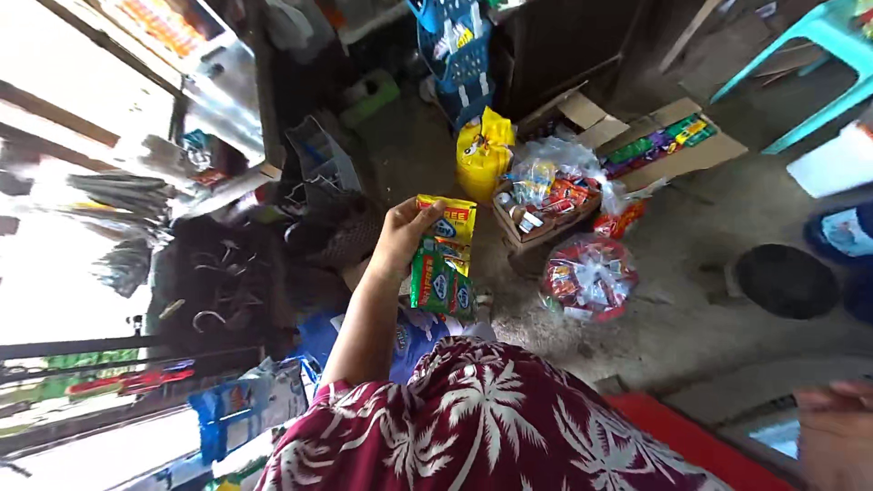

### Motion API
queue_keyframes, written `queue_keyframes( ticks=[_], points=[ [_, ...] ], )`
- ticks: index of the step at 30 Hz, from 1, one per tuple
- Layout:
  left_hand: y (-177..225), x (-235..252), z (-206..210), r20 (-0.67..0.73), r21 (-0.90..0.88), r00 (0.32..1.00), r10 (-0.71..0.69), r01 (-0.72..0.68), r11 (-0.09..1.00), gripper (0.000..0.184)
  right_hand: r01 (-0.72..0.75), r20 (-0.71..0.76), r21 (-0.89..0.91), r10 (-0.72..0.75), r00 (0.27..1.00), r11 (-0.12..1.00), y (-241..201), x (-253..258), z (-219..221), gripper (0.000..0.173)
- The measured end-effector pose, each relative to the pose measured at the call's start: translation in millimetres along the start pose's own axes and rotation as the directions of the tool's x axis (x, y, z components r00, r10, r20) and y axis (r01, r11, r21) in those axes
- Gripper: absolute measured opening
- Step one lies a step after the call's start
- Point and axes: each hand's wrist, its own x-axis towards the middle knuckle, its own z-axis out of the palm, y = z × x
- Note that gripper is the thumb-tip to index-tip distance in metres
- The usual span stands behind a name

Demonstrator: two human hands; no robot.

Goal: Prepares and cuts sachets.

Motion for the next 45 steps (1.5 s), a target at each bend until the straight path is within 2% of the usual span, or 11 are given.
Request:
queue_keyframes(
  ticks=[3,8,11,15,20,25,31,37,40,43,45],
  points=[
    [0,21,-36,-0.055,0.003,0.997,0.045,-0.045,0.999,0.016,-0.021,0.216,-0.035,0.028,0.976,0.999,42,31,53,0.025],
    [9,78,-93,-0.085,0.056,0.992,0.090,-0.085,0.995,0.015,-0.165,0.383,-0.244,0.251,0.889,0.956,125,60,209,0.024],
    [16,114,-120,-0.067,0.112,0.995,0.075,-0.067,0.991,0.013,-0.188,0.546,-0.371,0.378,0.748,0.909,150,82,303,0.030],
    [42,167,-152,-0.107,0.134,0.989,0.105,-0.090,0.987,0.015,0.016,0.780,-0.434,0.368,0.506,0.901,153,124,413,0.031],
    [82,231,-188,-0.280,0.132,0.939,0.200,-0.168,0.977,0.015,0.121,0.876,-0.430,0.382,0.295,0.894,158,177,510,0.034],
    [145,292,-229,-0.509,0.234,0.820,0.261,-0.160,0.959,0.023,0.071,0.905,-0.376,0.349,0.241,0.924,199,246,568,0.032],
    [220,368,-286,-0.773,0.415,0.491,0.402,-0.087,0.906,0.026,0.067,0.808,-0.549,0.509,0.296,0.833,224,366,638,0.031],
    [265,428,-418,-0.913,0.370,0.213,0.349,0.072,0.926,0.015,0.159,0.781,-0.606,0.544,0.307,0.779,229,445,757,0.029],
    [263,441,-483,-0.917,0.388,0.160,0.365,0.149,0.909,0.013,0.191,0.809,-0.573,0.512,0.289,0.797,237,454,829,0.028],
    [232,435,-565,-0.867,0.450,0.291,0.403,0.114,0.886,0.020,0.210,0.838,-0.539,0.494,0.233,0.815,260,446,900,0.028],
    [210,437,-605,-0.906,0.380,0.270,0.326,0.185,0.906,0.021,0.213,0.841,-0.540,0.510,0.180,0.814,279,433,946,0.028]
  ],
)
